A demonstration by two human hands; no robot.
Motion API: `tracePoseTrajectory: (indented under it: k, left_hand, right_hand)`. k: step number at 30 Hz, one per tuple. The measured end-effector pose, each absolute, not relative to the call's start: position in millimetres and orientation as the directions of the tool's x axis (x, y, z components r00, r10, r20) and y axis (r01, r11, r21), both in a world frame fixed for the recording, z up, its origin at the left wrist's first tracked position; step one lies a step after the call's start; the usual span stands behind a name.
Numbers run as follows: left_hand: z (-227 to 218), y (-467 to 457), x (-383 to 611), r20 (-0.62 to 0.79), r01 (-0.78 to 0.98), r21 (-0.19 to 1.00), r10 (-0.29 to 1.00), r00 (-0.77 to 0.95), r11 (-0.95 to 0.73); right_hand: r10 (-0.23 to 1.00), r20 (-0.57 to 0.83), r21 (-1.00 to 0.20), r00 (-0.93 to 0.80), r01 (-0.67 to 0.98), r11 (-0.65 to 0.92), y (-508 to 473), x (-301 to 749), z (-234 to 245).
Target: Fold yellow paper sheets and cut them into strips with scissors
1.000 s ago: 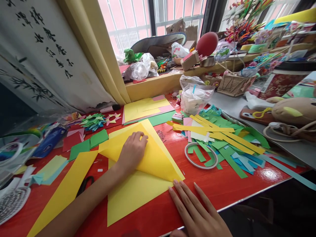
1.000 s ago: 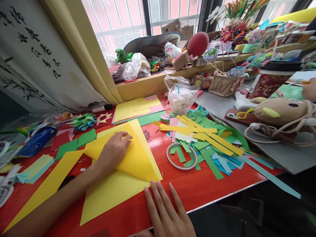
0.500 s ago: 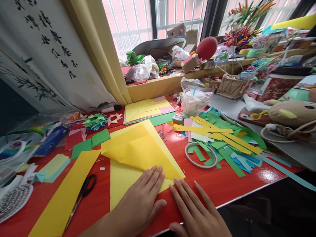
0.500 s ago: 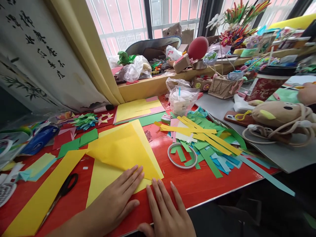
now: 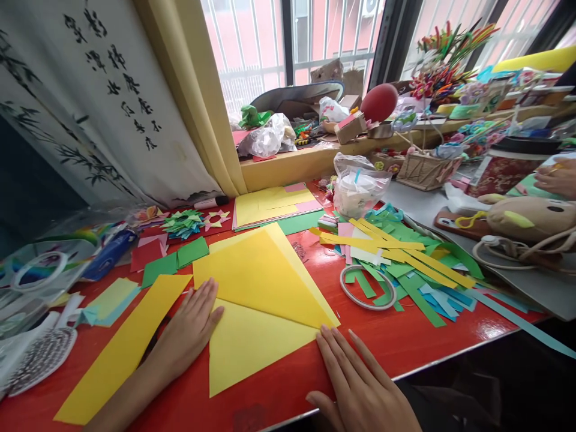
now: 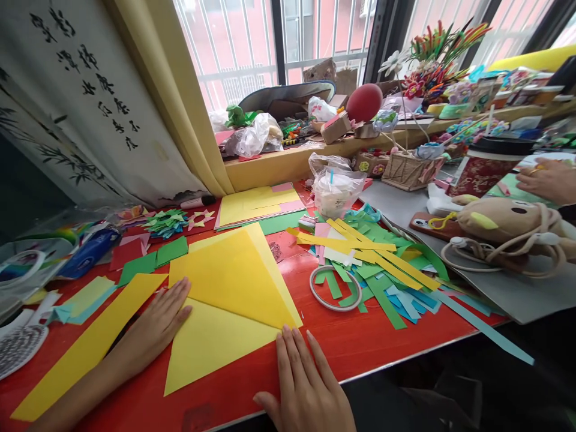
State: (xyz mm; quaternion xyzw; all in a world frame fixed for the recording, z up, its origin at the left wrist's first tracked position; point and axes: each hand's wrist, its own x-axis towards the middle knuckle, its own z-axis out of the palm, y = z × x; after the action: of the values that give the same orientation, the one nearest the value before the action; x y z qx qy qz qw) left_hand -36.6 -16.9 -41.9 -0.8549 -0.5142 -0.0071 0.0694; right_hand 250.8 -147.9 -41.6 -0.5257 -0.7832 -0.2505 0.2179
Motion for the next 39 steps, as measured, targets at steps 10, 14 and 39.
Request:
tracePoseTrajectory:
  k: [10,14,39]
  left_hand:
    - [-37.0,-34.1,14.3,0.148,0.880,-0.204,0.875,0.462,-0.430]
    - [-21.1,-70.7,75.9,0.093,0.538,-0.057,0.532,0.842,-0.841]
    - [-21.1,-35.0,-30.0,0.201,0.879,-0.332,0.885,0.420,-0.342]
  right_hand:
    - [0.692,0.605,0.199,-0.394,0.916,0.348,-146.1,252.7,-49.1]
    - [0.723,0.615,0.090,-0.315,0.939,0.333,-148.1,244.3,-55.6]
    - [0.718,0.563,0.040,-0.409,0.881,0.471,-150.3,292.5,-39.1]
